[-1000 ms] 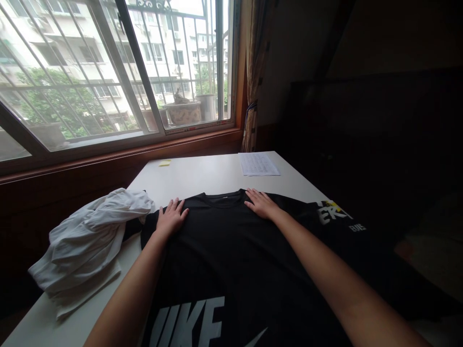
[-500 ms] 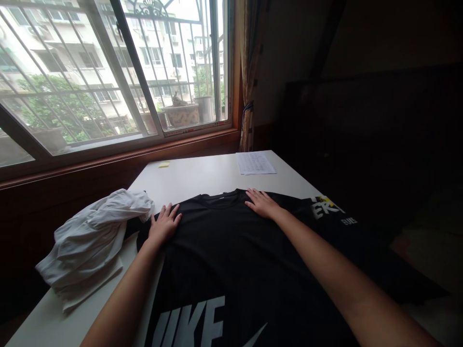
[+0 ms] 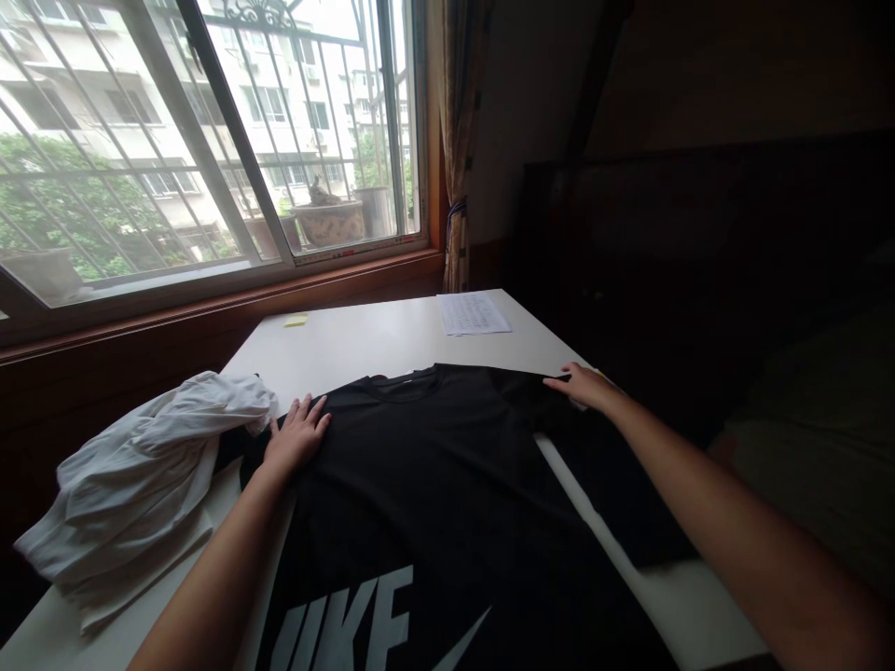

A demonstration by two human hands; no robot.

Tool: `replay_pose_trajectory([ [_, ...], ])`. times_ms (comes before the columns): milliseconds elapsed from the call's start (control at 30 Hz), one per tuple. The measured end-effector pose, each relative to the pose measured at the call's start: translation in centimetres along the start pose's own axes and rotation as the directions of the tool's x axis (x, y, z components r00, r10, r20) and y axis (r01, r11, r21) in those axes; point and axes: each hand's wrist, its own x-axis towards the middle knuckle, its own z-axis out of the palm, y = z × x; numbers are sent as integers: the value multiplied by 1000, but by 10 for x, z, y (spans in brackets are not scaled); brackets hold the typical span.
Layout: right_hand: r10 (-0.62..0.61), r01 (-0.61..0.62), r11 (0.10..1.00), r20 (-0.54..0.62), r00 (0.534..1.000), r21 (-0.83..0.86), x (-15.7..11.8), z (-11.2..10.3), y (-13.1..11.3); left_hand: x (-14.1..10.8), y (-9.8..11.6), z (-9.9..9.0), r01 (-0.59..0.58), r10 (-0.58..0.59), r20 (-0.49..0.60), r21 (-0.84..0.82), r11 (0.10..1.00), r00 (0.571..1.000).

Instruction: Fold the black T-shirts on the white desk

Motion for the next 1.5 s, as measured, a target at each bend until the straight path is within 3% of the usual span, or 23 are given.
replay_pose_trajectory([
  [133, 102, -128, 978, 156, 982, 164, -14, 2, -5, 0, 0, 0, -8, 8, -8, 21, 1000, 1000],
  [200, 116, -164, 944, 176, 978, 285, -20, 4, -11, -1, 0, -1, -11, 11, -10, 15, 1000, 1000],
  [300, 100, -135, 911, 108, 989, 391, -25, 4, -16, -2, 1, -2, -15, 15, -8, -8, 1000, 1000],
  [433, 37, -8, 893, -56, 998, 449, -27, 1, -14, -2, 1, -2, -20, 20, -9, -27, 999, 1000],
  [600, -169, 196, 972, -191, 967, 130, -24, 4, -3, -3, 1, -2, -29, 28, -30, -24, 999, 999],
  [800, -220, 197, 972, -199, 955, -127, -31, 12, -2, -3, 1, -4, -21, 20, -21, -25, 999, 1000],
  [1100, -216, 172, 972, -311, 926, -163, -38, -8, -19, -3, -4, -9, -63, 64, 3, -9, 998, 998],
  [1167, -301, 262, 950, -278, 912, -169, -47, -12, -25, -5, -4, -12, -69, 69, -22, -13, 998, 997],
  [1233, -483, 461, 874, -168, 859, -156, -61, -17, -31, -10, 1, -16, -96, 97, -98, 12, 995, 990],
  [1300, -661, 654, 747, -22, 750, -115, -77, -19, -36, -20, 14, -23, -173, 182, -203, 64, 983, 962],
  [1367, -741, 744, 661, 70, 667, -100, -93, -20, -38, -36, 36, -30, -311, 329, -278, 109, 944, 902],
  [1433, -761, 763, 630, 84, 644, -144, -104, -19, -40, -57, 64, -35, -492, 504, -278, 116, 863, 818],
  [1500, -768, 762, 612, 70, 636, -214, -110, -17, -42, -81, 89, -34, -663, 665, -255, 108, 741, 702],
])
